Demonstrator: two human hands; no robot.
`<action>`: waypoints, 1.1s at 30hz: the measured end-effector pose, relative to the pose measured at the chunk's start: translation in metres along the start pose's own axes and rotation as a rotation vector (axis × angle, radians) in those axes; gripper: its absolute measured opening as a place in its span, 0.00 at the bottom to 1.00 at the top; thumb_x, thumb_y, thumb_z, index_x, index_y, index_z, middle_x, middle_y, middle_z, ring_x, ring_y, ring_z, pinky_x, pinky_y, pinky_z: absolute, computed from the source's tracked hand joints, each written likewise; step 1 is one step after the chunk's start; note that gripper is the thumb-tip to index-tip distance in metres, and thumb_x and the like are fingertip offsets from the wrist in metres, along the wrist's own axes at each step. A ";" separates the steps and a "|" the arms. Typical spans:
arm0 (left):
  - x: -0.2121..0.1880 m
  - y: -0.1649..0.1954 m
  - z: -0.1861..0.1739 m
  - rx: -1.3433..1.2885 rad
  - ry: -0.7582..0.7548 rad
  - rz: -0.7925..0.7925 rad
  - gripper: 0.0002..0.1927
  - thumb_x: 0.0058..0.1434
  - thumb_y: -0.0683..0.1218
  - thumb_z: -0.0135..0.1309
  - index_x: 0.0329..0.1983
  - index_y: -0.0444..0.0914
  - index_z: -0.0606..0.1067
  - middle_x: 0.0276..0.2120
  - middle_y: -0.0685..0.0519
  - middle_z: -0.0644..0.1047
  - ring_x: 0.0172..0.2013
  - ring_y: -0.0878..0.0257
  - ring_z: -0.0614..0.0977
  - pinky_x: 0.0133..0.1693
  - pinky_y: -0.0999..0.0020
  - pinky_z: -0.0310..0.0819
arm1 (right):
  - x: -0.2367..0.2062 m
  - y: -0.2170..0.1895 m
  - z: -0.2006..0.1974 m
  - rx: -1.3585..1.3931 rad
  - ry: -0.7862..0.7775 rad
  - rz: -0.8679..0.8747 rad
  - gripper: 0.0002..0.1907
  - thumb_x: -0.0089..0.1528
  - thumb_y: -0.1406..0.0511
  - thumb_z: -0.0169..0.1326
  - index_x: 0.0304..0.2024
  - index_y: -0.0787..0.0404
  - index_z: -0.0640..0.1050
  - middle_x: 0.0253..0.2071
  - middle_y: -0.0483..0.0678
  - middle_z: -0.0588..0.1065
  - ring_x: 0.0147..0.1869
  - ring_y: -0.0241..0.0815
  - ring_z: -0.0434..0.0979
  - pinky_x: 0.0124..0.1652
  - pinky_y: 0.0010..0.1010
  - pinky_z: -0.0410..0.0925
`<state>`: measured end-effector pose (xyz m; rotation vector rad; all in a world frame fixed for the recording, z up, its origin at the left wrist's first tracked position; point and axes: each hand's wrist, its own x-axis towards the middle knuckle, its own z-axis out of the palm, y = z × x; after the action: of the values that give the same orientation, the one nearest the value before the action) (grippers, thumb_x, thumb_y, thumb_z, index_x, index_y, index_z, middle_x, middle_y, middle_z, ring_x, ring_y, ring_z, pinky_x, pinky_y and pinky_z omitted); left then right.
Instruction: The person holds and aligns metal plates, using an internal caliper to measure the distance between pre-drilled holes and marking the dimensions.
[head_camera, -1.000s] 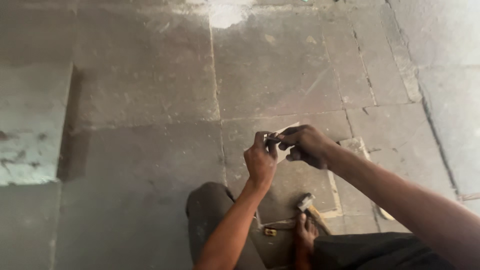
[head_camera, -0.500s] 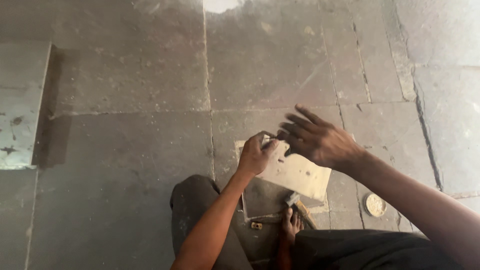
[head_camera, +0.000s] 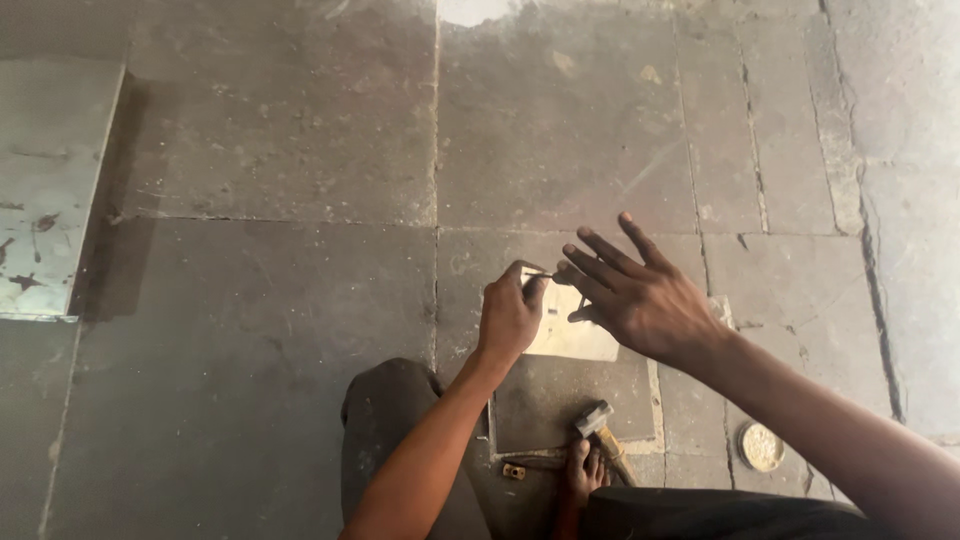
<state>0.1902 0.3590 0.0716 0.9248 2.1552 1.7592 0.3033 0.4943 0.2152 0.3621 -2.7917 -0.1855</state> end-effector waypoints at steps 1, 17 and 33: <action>-0.003 0.001 0.002 0.001 -0.031 -0.059 0.06 0.67 0.41 0.56 0.43 0.33 0.76 0.23 0.42 0.80 0.24 0.53 0.84 0.24 0.60 0.74 | -0.007 -0.002 0.011 0.133 -0.033 0.156 0.18 0.66 0.57 0.49 0.57 0.52 0.70 0.57 0.49 0.79 0.61 0.51 0.83 0.58 0.49 0.73; -0.006 0.015 0.000 0.115 0.005 -0.083 0.08 0.69 0.41 0.53 0.50 0.34 0.74 0.19 0.43 0.78 0.21 0.53 0.83 0.21 0.58 0.73 | 0.016 -0.006 0.005 0.840 -0.254 1.012 0.29 0.74 0.51 0.40 0.58 0.71 0.76 0.51 0.70 0.79 0.50 0.66 0.83 0.52 0.58 0.75; -0.006 0.009 -0.002 0.180 0.016 -0.020 0.11 0.68 0.38 0.53 0.52 0.33 0.72 0.20 0.43 0.79 0.21 0.53 0.85 0.21 0.61 0.76 | 0.002 0.004 0.025 1.439 -0.407 1.526 0.38 0.77 0.45 0.42 0.44 0.77 0.79 0.38 0.70 0.79 0.41 0.63 0.84 0.44 0.52 0.80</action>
<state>0.1974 0.3548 0.0791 0.9293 2.3550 1.5890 0.2921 0.4994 0.1934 -1.5910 -2.0951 2.1263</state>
